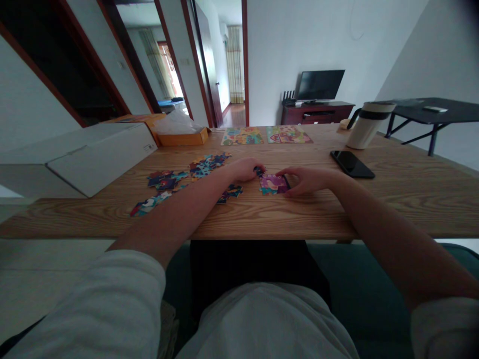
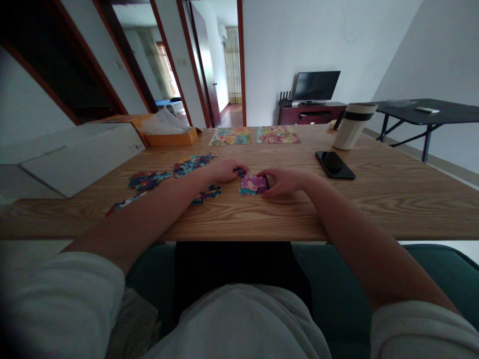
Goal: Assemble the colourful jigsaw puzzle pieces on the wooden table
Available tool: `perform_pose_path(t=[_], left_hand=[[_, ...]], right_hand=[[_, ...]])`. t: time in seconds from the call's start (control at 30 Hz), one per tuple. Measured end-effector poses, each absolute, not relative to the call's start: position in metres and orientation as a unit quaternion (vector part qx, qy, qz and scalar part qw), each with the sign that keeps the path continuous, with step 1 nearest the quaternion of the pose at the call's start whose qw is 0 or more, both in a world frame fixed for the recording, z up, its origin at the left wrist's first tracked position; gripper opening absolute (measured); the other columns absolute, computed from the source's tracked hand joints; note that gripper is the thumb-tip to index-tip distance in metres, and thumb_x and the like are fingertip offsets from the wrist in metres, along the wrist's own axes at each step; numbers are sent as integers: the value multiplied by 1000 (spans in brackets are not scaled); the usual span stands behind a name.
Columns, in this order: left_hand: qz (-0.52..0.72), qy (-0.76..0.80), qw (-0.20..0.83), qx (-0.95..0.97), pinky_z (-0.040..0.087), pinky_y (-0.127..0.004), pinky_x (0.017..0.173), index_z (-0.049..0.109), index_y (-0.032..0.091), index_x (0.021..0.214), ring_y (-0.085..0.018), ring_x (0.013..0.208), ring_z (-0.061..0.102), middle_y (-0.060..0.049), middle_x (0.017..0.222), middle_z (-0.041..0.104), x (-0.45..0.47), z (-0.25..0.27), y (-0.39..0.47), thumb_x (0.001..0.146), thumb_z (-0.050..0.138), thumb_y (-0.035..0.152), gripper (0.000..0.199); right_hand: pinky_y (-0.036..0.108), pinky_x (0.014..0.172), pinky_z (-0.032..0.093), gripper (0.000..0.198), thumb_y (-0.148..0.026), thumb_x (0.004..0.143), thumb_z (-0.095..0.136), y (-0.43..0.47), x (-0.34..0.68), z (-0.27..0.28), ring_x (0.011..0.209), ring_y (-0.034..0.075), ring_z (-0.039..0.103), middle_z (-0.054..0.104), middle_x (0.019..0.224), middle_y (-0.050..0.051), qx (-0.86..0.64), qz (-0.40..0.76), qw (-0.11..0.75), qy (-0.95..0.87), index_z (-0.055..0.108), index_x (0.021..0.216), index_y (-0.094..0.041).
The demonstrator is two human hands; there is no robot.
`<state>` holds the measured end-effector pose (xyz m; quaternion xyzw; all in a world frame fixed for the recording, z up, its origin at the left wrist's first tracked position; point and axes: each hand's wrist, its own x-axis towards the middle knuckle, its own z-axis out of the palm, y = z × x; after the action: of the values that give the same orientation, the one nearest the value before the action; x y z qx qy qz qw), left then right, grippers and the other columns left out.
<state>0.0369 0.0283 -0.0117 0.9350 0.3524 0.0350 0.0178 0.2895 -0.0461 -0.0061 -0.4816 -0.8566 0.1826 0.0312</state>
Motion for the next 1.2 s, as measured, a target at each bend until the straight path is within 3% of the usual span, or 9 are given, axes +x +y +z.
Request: perform_pose_path(t=[0.23,0.43,0.6,0.8,1.0,1.07,1.2], left_hand=[[3,361,19,932,49,-23,94,72,22,128,-18,108,69,-3,123,75,35,-13,43,89,57,24,42],[-34,349,-21,936,45,-26,102,68,26,135,-19,118,65,-3,132,70,36,-12,48,94,50,23,44],[-61,350,-33,934,44,-27,103,63,27,141,-21,120,63,-6,138,66,35,-9,49,91,54,27,51],[-77,339,-36,937,45,-28,101,63,29,141,-21,116,64,-6,132,68,29,-2,49,93,54,29,49],[-45,373,-62,925,48,-34,95,66,24,136,-28,113,66,-12,129,70,30,-9,51,94,52,23,45],[-27,371,-69,926,47,-34,97,60,24,143,-28,119,64,-12,134,68,30,-13,53,95,52,23,49],[-10,372,-91,923,46,-34,99,32,23,161,-27,121,63,-15,137,66,30,-17,52,99,50,25,65]], right_hand=[[50,110,43,85,-61,71,77,-47,288,-6,127,38,59,64,142,9,-486,179,43,-855,56,146,-28],[50,113,41,83,-61,72,76,-46,289,-7,129,37,58,62,144,8,-474,174,46,-862,56,146,-29],[49,114,40,85,-62,73,75,-46,288,-7,130,36,57,60,146,8,-475,171,40,-862,54,148,-29],[48,113,41,86,-62,73,75,-49,287,-3,130,37,57,59,147,10,-476,176,37,-861,55,147,-26],[49,113,41,83,-61,73,76,-48,287,-4,131,36,57,61,146,7,-476,176,39,-861,55,147,-30],[50,114,40,83,-61,73,76,-48,288,-4,131,37,57,60,146,8,-479,177,39,-859,56,147,-30],[50,114,40,82,-61,73,76,-49,288,-4,131,37,56,60,146,7,-476,180,44,-860,57,146,-30]])
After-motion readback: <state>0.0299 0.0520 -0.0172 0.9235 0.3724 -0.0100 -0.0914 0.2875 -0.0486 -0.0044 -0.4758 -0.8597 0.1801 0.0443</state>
